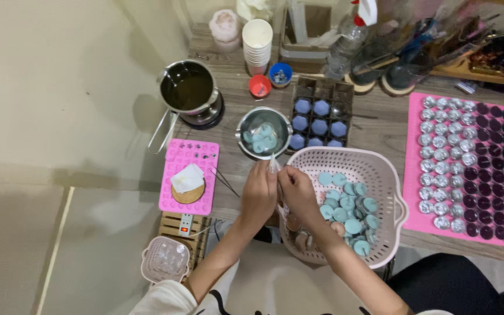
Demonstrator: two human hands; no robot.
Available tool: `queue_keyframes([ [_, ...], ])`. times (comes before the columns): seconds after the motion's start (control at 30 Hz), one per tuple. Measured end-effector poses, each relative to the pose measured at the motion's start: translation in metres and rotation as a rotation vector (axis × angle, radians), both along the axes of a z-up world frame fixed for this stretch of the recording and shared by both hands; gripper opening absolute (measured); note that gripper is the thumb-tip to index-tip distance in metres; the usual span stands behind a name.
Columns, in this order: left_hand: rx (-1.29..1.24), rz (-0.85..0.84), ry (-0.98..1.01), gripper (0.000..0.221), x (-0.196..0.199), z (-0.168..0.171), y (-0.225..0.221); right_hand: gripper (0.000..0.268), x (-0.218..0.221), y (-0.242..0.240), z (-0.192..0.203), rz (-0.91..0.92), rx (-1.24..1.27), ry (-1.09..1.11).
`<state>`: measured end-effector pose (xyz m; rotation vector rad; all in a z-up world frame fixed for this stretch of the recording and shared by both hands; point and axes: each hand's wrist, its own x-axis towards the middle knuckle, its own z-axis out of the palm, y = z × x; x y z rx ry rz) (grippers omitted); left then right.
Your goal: The person takes tea light candles from a basket, fits them into silver tins, and places the completed candles into a grid-style organizer.
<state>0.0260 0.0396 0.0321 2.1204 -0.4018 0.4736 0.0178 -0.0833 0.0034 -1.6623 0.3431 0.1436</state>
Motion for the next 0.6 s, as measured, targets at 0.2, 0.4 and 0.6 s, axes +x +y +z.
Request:
queue_keyframes([
  [0.2,-0.21,0.03,0.284,0.033,0.008,-0.003,0.028,0.032,0.015,0.037,0.01,-0.025,0.269,0.035],
  [0.4,-0.336,0.122,0.398,0.044,0.024,-0.003,0.038,0.03,0.034,0.058,0.031,-0.029,0.441,0.143],
  [0.6,-0.413,0.14,0.4,0.046,0.03,-0.007,0.049,0.025,0.04,0.069,0.043,-0.001,0.606,0.123],
])
